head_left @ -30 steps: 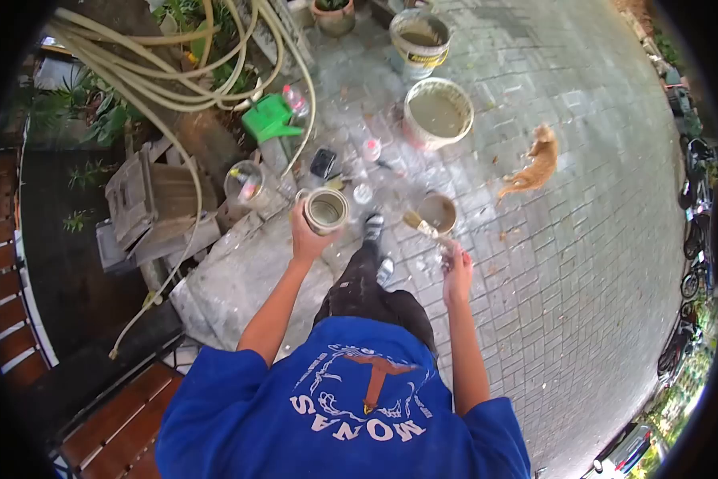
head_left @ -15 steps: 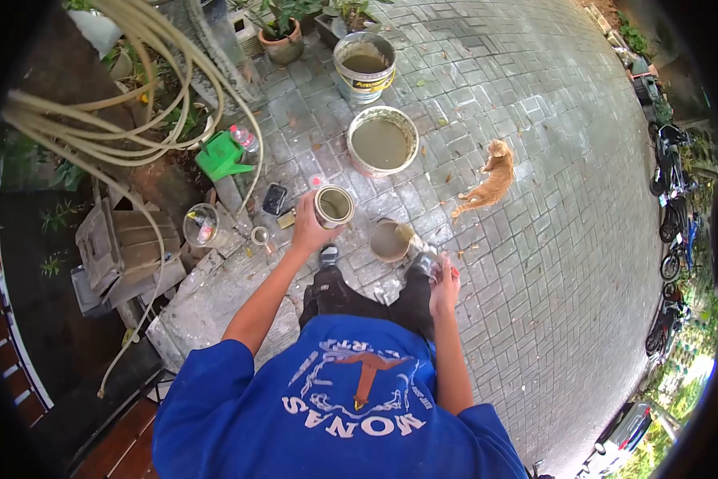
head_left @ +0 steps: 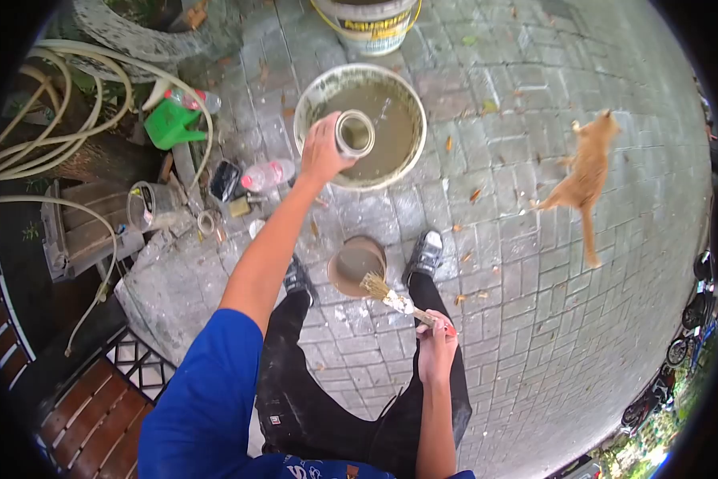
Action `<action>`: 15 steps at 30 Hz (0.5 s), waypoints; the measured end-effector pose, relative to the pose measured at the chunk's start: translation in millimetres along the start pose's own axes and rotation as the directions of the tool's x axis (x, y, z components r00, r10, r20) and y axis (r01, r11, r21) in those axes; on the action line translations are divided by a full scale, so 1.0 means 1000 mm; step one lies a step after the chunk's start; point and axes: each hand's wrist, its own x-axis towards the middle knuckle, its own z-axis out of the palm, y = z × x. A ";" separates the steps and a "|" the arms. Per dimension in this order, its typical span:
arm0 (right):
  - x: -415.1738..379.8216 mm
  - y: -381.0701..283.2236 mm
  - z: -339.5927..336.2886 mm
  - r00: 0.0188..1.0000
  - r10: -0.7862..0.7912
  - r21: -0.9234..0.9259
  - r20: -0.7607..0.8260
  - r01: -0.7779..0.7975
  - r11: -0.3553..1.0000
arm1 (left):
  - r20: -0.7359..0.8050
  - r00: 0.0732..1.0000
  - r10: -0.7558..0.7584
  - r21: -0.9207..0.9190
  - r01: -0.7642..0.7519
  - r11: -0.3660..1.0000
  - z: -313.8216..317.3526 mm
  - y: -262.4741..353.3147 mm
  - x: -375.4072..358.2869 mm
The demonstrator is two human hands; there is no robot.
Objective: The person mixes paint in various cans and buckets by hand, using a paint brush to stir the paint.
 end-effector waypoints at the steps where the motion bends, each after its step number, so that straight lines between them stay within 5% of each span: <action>1: 0.005 -0.002 -0.002 1.000 0.012 0.020 0.008 -0.012 1.000 | 0.025 1.000 0.011 0.017 -0.012 1.000 0.015 -0.006 0.003; 15: 0.050 -0.036 -0.013 0.995 0.086 0.099 0.053 -0.091 0.991 | 0.268 0.963 -0.026 0.129 -0.009 0.992 0.100 -0.049 0.025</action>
